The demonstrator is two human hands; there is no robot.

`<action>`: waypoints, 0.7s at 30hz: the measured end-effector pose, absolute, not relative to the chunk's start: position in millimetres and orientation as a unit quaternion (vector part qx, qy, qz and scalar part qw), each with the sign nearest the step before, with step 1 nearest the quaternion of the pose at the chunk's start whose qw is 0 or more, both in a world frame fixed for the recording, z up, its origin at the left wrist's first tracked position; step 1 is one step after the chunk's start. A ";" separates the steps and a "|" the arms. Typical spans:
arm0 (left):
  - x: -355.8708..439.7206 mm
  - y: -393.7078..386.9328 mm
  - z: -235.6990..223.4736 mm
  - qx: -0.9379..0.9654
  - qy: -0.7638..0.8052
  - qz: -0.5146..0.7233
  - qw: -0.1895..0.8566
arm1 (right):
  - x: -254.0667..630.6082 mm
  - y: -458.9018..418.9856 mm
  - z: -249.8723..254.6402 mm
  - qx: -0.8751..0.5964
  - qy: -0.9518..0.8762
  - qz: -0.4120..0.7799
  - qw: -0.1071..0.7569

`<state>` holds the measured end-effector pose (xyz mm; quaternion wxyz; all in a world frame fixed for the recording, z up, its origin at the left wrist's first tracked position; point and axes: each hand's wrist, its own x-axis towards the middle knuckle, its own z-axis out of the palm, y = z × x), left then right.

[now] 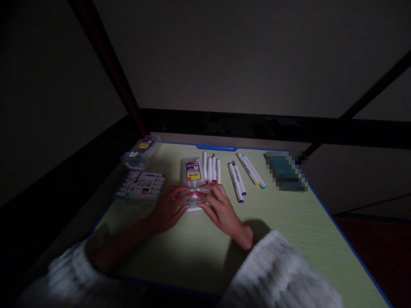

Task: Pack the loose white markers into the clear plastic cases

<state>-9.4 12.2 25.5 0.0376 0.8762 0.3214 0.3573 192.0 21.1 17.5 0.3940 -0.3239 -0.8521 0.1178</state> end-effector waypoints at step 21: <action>-12.8 13.9 25.3 0.870 0.357 0.340 0.022 | 179.7 20.9 18.5 -0.356 -0.821 0.157 0.418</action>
